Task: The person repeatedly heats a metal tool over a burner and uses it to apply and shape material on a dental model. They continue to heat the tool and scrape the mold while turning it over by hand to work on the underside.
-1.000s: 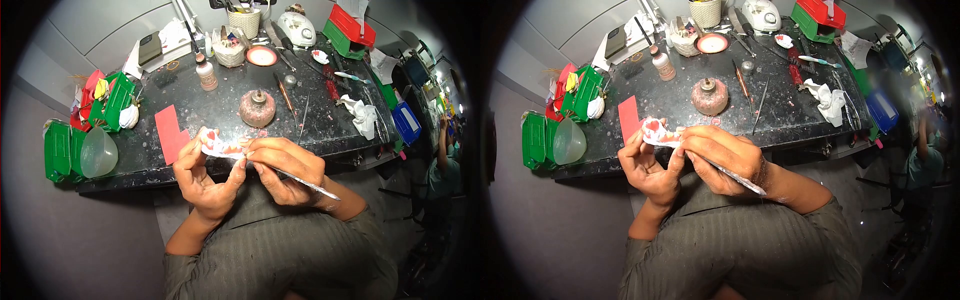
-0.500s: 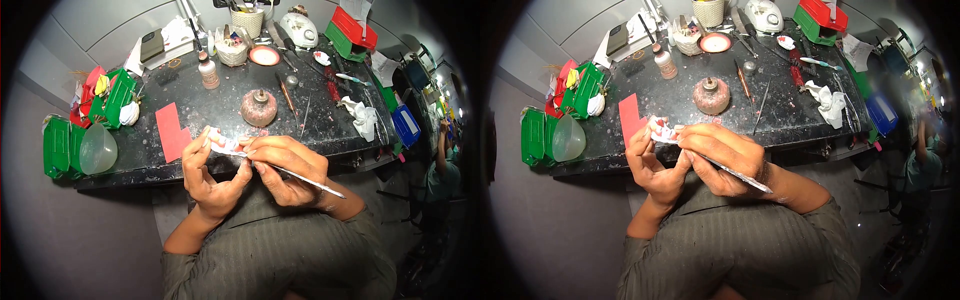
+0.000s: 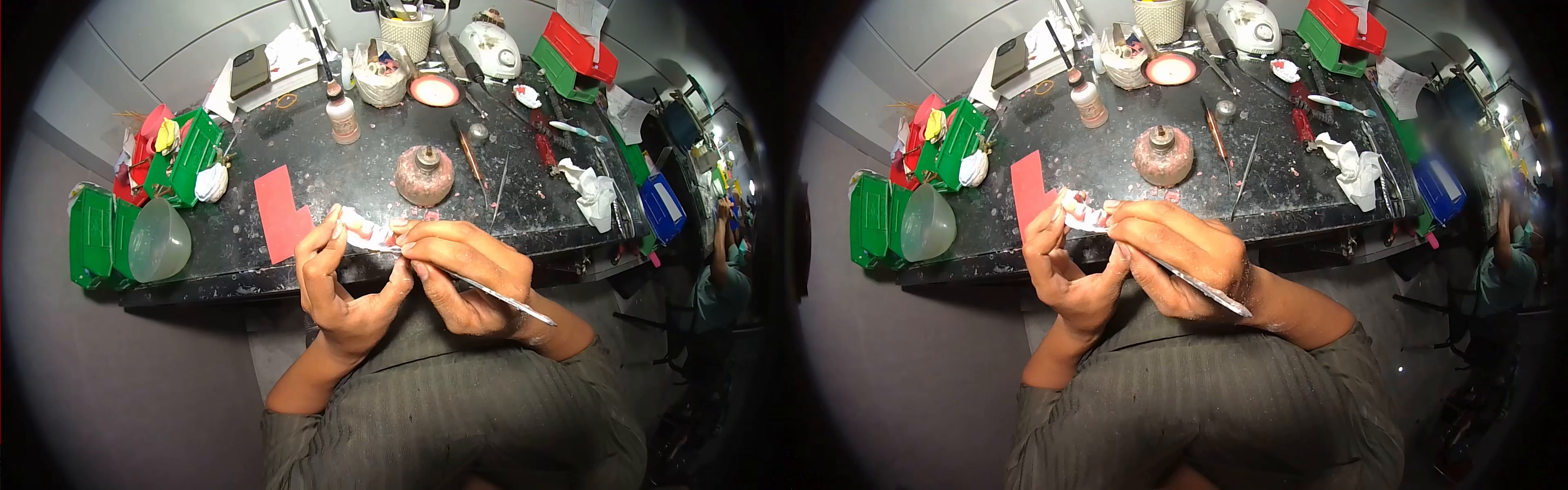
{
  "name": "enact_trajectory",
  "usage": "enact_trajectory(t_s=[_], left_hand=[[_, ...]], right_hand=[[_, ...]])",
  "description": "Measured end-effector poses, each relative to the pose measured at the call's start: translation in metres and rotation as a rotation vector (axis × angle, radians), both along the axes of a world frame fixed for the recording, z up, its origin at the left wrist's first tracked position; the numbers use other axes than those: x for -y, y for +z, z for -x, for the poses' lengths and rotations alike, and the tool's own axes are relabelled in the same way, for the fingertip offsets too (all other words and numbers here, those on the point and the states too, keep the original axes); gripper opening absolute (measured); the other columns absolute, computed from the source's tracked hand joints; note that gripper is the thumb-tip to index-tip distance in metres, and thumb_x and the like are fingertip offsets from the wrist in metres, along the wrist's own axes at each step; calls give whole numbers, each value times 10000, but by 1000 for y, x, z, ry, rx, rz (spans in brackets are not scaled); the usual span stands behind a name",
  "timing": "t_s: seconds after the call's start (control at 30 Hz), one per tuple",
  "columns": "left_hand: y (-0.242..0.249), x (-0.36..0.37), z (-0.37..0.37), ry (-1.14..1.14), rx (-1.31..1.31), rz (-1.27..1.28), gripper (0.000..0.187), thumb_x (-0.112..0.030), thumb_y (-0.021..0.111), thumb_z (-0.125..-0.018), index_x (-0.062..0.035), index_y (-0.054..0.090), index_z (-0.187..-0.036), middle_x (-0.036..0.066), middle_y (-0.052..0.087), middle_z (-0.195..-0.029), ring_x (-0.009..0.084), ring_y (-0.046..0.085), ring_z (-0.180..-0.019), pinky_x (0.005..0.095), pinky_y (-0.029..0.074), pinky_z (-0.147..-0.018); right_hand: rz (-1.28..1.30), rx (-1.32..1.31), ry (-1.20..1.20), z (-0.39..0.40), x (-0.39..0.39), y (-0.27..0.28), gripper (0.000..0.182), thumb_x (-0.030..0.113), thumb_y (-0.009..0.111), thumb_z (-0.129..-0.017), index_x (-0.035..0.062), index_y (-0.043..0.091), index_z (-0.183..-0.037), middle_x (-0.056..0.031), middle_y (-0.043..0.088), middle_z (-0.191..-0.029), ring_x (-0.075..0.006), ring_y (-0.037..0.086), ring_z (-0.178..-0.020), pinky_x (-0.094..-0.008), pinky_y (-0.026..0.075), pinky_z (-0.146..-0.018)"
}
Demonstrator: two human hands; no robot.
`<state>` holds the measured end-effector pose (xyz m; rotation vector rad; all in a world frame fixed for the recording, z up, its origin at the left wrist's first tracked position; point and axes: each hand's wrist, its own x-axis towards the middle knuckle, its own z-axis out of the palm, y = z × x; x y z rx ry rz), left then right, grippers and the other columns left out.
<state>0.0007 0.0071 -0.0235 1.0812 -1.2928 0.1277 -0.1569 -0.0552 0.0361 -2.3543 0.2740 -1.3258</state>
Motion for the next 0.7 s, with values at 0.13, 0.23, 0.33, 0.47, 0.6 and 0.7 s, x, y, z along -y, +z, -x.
enact_trajectory(t_s=[0.13,0.23,0.33,0.47,0.6,0.7], left_hand=[[2,-1,0,20,11,-10,621,-56,885,-614,43,525,-1111,259,575,-1152,373,616,-1073,409,518,-898],[2,-1,0,28,17,-19,625,-49,885,-610,44,528,-1115,258,576,-1151,375,618,-1071,411,519,-897],[2,-1,0,29,12,-34,632,-42,885,-608,44,526,-1121,258,574,-1155,375,617,-1072,410,518,-899],[-1,0,-1,-1,9,-29,640,-35,880,-622,48,508,-1135,258,566,-1169,361,613,-1079,408,516,-905],[-4,3,-8,11,-26,-72,641,-32,871,-656,62,483,-1157,240,547,-1198,318,603,-1095,397,513,-925],[-3,3,-7,-15,-96,-82,628,-19,863,-669,66,484,-1162,231,532,-1214,297,604,-1085,380,512,-942]], right_hand=[[-6,7,-10,-1,-1,0,222,-64,662,-794,-74,631,-1014,-198,673,-989,-313,700,-920,-337,576,-721],[-13,17,-9,-1,0,-2,230,-68,664,-791,-73,631,-1019,-195,675,-991,-315,699,-926,-334,575,-727],[-14,17,-9,-2,0,-2,223,-67,669,-792,-75,632,-1012,-194,677,-989,-318,698,-935,-334,576,-728],[-93,59,-9,8,-1,7,194,-75,637,-821,-79,638,-1015,-197,679,-968,-304,696,-913,-336,566,-756],[-298,255,-204,30,15,11,69,-2,577,-916,-48,625,-896,-160,674,-852,-221,685,-808,-298,553,-721],[-792,-113,-608,73,52,16,277,180,593,-976,-47,621,-819,-94,663,-711,-118,635,-576,-270,482,-478]])
